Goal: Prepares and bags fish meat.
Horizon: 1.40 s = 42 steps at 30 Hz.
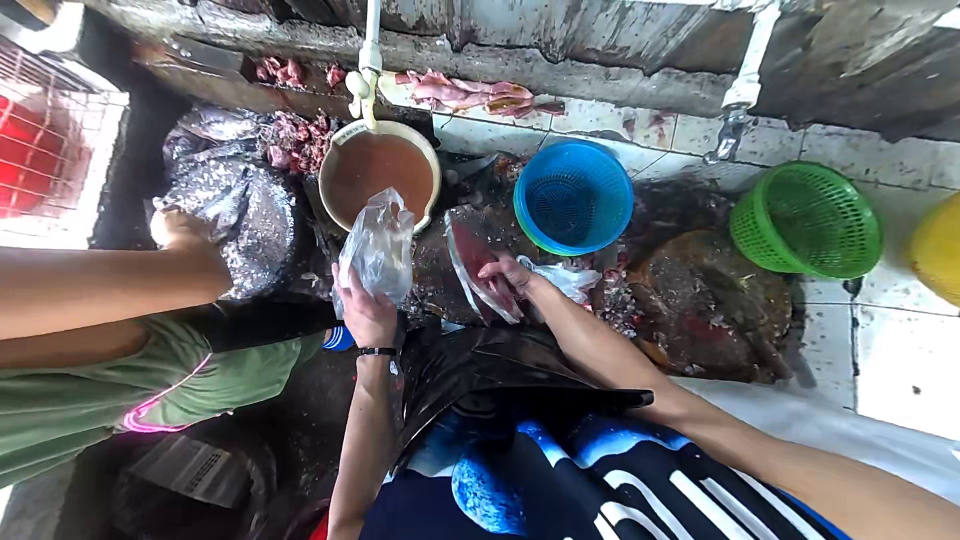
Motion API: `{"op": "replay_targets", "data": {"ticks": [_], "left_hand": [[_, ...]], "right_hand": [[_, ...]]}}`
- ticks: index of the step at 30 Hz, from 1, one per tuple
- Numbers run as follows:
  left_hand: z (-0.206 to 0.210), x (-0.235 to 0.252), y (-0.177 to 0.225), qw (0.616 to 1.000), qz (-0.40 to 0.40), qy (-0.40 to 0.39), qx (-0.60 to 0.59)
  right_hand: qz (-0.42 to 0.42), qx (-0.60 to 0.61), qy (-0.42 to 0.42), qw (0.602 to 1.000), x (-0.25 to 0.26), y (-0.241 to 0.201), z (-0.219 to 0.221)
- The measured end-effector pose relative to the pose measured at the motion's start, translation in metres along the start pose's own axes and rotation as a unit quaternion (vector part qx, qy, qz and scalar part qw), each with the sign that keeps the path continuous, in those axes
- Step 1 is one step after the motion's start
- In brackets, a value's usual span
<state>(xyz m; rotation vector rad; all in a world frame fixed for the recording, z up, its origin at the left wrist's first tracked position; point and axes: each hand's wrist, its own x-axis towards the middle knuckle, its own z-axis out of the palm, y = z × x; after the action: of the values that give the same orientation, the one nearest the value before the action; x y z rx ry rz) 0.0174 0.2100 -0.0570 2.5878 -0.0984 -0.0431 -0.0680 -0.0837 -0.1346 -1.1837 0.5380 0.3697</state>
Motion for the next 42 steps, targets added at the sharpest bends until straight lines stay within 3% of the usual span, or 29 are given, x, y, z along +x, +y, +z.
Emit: {"op": "replay_targets", "data": {"ticks": [3, 6, 13, 19, 25, 34, 38, 42], "left_hand": [[0.009, 0.005, 0.019, 0.999, 0.029, -0.032, -0.014], [0.024, 0.01, 0.042, 0.993, 0.083, -0.064, -0.049], [0.028, 0.021, 0.099, 0.961, 0.178, -0.129, -0.166], [0.029, 0.016, 0.099, 0.933, 0.264, -0.161, -0.183], [0.062, -0.031, 0.067, 0.946, 0.251, -0.155, -0.134], [0.085, -0.047, 0.03, 0.947, 0.199, -0.208, -0.142], [0.079, -0.052, 0.037, 0.943, 0.171, -0.242, -0.153], [0.082, -0.053, 0.037, 0.948, 0.095, -0.275, -0.131]], "right_hand": [[-0.048, 0.116, -0.065, 0.99, -0.028, -0.017, -0.009], [-0.086, 0.151, -0.132, 0.976, -0.045, -0.046, -0.011], [-0.055, 0.226, -0.205, 0.951, -0.067, -0.055, -0.009], [-0.044, 0.246, -0.06, 0.966, -0.063, -0.046, 0.009], [-0.029, 0.287, 0.095, 0.953, -0.059, -0.055, 0.041], [-0.001, 0.317, 0.142, 0.938, -0.031, -0.037, 0.053], [0.032, 0.225, 0.173, 0.958, -0.025, -0.025, 0.064], [0.042, 0.004, 0.188, 0.981, -0.017, -0.007, 0.063]]}}
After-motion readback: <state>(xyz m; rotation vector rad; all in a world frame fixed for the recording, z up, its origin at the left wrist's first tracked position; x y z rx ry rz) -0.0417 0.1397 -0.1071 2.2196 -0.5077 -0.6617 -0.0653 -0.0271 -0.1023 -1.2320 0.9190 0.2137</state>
